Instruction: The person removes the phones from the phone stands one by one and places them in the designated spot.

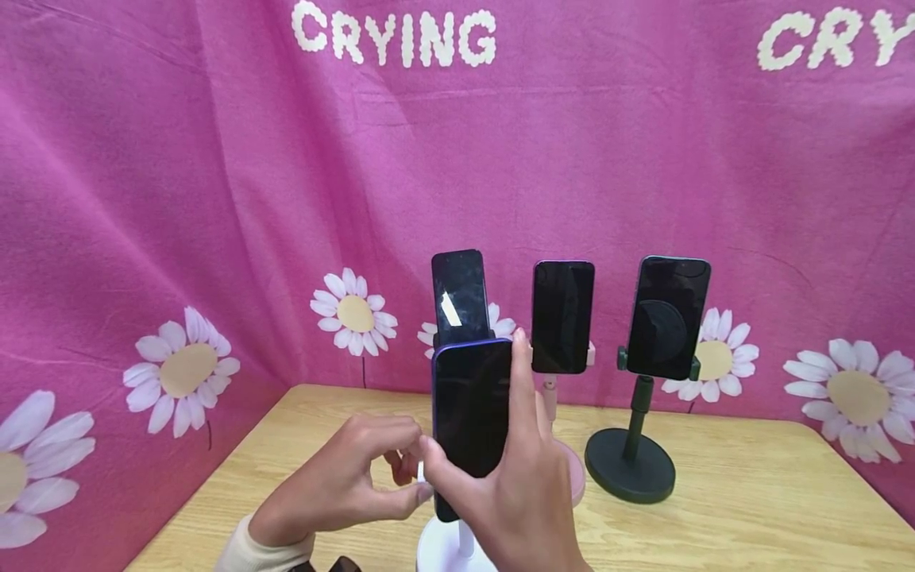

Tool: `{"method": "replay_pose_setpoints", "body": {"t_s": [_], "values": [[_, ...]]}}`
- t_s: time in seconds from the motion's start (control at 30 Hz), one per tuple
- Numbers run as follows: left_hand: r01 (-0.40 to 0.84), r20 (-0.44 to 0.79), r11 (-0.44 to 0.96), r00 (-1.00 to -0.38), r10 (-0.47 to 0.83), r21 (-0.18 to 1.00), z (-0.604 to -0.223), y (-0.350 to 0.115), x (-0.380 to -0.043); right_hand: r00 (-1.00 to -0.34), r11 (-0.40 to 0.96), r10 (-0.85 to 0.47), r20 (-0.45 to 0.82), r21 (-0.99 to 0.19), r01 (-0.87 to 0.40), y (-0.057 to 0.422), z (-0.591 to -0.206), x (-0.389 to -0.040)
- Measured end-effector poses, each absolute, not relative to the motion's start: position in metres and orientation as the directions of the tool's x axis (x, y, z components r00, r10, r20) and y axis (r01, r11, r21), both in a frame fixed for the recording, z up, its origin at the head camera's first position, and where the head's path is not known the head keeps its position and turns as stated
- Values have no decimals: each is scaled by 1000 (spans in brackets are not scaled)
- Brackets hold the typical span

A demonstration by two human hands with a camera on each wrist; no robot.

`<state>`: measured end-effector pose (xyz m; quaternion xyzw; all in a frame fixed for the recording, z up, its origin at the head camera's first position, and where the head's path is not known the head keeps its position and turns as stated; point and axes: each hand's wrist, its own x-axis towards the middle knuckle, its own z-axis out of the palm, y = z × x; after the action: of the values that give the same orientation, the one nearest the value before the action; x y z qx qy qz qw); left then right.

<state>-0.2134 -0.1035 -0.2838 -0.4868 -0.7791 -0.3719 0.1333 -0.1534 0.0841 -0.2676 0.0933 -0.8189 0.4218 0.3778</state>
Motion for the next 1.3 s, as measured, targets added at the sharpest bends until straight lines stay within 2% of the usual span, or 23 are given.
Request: {"method": "replay_pose_setpoints", "body": {"t_s": [0.27, 0.53, 0.8, 1.1, 1.3], "values": [[877, 594, 276, -471, 652, 393, -282, -102, -209, -794, 633, 139, 591, -670, -388, 90, -260, -145], [834, 549, 383, -551, 629, 398, -279, -101, -202, -808, 591, 120, 577, -695, -409, 92, -258, -141], [877, 610, 374, -479, 631, 302, -279, -98, -201, -828, 536, 75, 556, -723, -437, 90, -258, -140], [861, 593, 382, -508, 625, 334, -280, -99, -201, -854, 448, 42, 519, -773, -448, 89, -257, -137], [838, 561, 385, -545, 624, 386, -279, -100, -201, -826, 358, 55, 562, -783, -509, 97, -253, -133]]}}
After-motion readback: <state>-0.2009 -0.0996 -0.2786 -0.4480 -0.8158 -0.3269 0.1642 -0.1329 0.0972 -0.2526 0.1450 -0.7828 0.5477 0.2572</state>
